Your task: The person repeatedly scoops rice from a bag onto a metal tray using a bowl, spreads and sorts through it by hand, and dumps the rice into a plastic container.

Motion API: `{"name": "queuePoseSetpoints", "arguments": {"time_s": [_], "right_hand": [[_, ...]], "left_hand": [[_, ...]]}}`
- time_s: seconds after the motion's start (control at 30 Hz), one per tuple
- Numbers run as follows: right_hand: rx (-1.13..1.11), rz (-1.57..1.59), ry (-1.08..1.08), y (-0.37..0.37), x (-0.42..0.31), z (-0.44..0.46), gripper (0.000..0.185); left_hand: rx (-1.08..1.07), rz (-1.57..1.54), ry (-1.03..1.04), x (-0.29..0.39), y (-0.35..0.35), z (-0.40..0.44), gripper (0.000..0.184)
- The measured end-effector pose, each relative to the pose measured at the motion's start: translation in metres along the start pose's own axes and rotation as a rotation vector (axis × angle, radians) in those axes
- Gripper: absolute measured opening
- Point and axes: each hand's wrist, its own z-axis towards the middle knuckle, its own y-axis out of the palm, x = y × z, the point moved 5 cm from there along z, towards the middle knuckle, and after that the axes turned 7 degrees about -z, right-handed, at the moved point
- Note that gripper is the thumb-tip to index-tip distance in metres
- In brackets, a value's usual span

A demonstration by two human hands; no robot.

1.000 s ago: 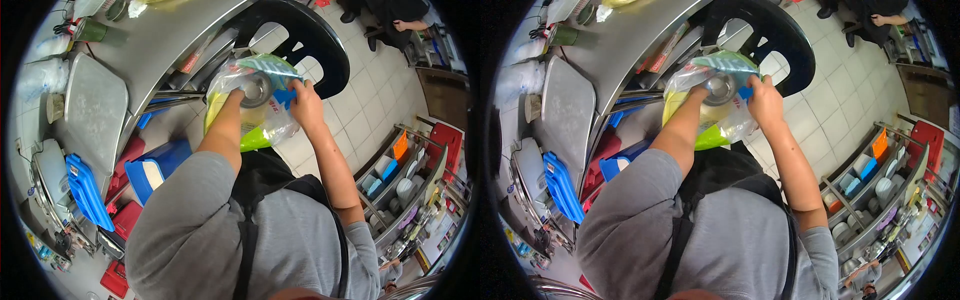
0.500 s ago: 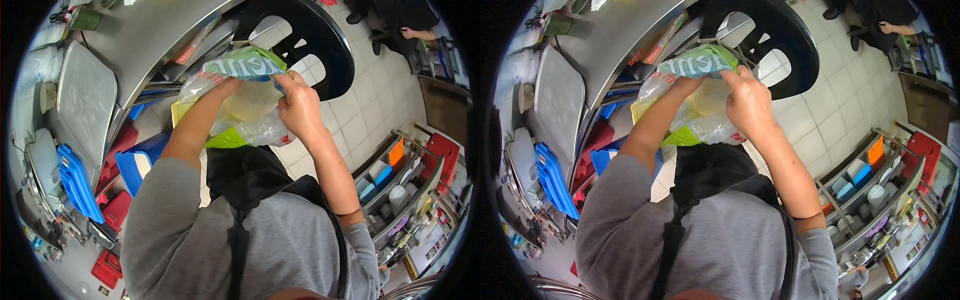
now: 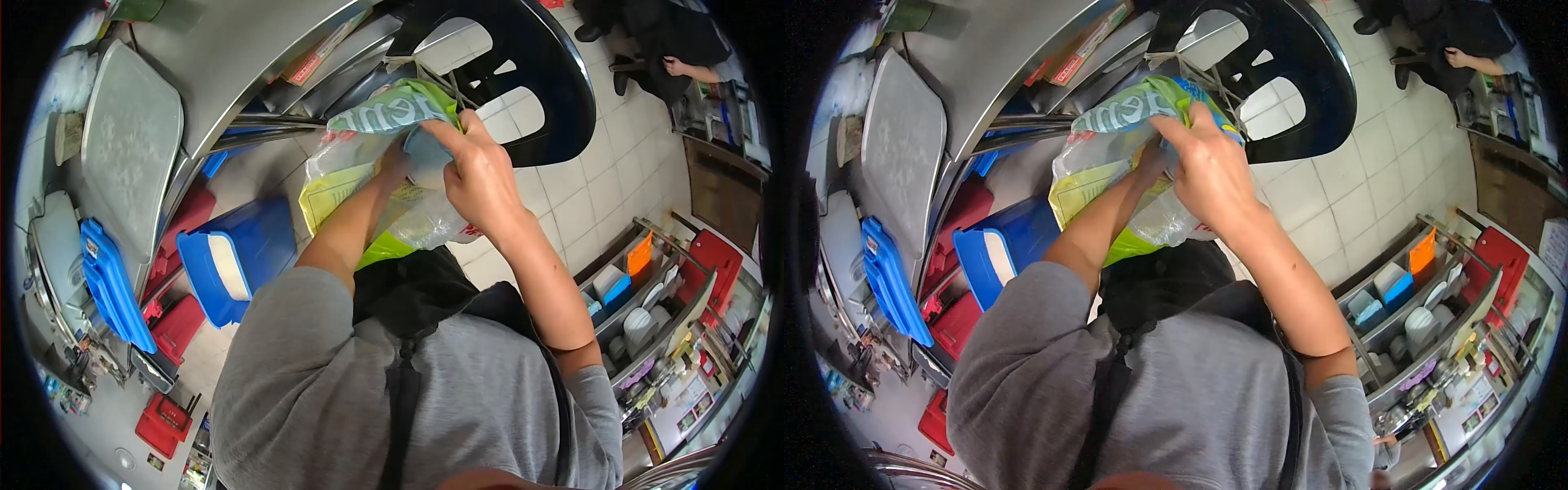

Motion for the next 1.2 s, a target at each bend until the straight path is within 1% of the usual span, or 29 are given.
{"name": "queuePoseSetpoints", "arguments": {"time_s": [0.03, 0.07, 0.13, 0.2, 0.27, 0.33, 0.37, 0.43, 0.47, 0.53, 0.6, 0.63, 0.7, 0.73, 0.8, 0.83, 0.93, 1.03, 1.2], "right_hand": [[-0.002, 0.000, 0.001, 0.000, -0.001, -0.002, 0.058], [-0.003, -0.020, 0.002, -0.001, -0.002, -0.004, 0.059], [-0.007, -0.041, -0.011, -0.001, -0.005, -0.007, 0.060], [0.086, -0.015, -0.094, -0.006, -0.011, -0.008, 0.056], [0.102, 0.011, -0.128, -0.014, -0.020, -0.002, 0.057], [0.119, 0.037, -0.159, -0.021, -0.028, 0.002, 0.058], [0.123, 0.027, -0.194, -0.024, -0.032, 0.002, 0.058], [0.127, 0.022, -0.229, -0.026, -0.038, 0.000, 0.059], [0.103, -0.027, -0.212, -0.024, -0.037, 0.000, 0.060], [0.085, -0.075, -0.200, -0.022, -0.035, 0.002, 0.061], [-0.056, -0.167, -0.120, -0.014, -0.029, 0.002, 0.070], [-0.055, -0.168, -0.120, -0.013, -0.030, -0.001, 0.070], [-0.174, -0.238, -0.184, -0.002, -0.034, -0.013, 0.084], [-0.174, -0.240, -0.191, 0.002, -0.036, -0.019, 0.084], [-0.234, -0.270, -0.234, 0.014, -0.043, -0.032, 0.092], [-0.305, -0.313, -0.214, 0.018, -0.043, -0.035, 0.104], [-0.315, -0.328, -0.189, 0.017, -0.042, -0.040, 0.106], [-0.347, -0.315, -0.193, 0.015, -0.042, -0.045, 0.108], [-0.389, -0.361, -0.210, 0.025, -0.041, -0.050, 0.107]], "left_hand": [[-0.006, 0.013, 0.087, -0.012, 0.004, 0.005, 0.065], [-0.030, -0.006, 0.084, -0.007, 0.001, 0.004, 0.065], [-0.094, -0.085, -0.045, 0.028, -0.021, -0.013, 0.065], [-0.129, -0.155, -0.144, 0.065, -0.047, -0.035, 0.065], [-0.128, -0.212, -0.206, 0.098, -0.074, -0.064, 0.064], [-0.097, -0.287, -0.225, 0.111, -0.097, -0.085, 0.064], [-0.079, -0.323, -0.219, 0.109, -0.106, -0.091, 0.064], [-0.033, -0.417, -0.149, 0.071, -0.113, -0.074, 0.065], [0.008, -0.516, -0.075, 0.076, -0.119, -0.076, 0.067], [-0.022, -0.564, -0.059, 0.079, -0.121, -0.086, 0.065], [-0.100, -0.572, -0.064, 0.090, -0.122, -0.101, 0.063], [-0.101, -0.572, -0.062, 0.093, -0.126, -0.109, 0.063], [-0.079, -0.596, -0.157, 0.094, -0.134, -0.127, 0.062], [-0.074, -0.600, -0.153, 0.093, -0.135, -0.134, 0.062], [-0.071, -0.711, -0.227, 0.084, -0.136, -0.150, 0.063], [-0.062, -0.716, -0.225, 0.082, -0.135, -0.156, 0.063], [-0.002, -0.710, -0.186, 0.072, -0.136, -0.172, 0.064], [0.004, -0.763, -0.188, 0.059, -0.136, -0.184, 0.065], [0.018, -0.859, -0.198, 0.047, -0.147, -0.205, 0.069]]}}
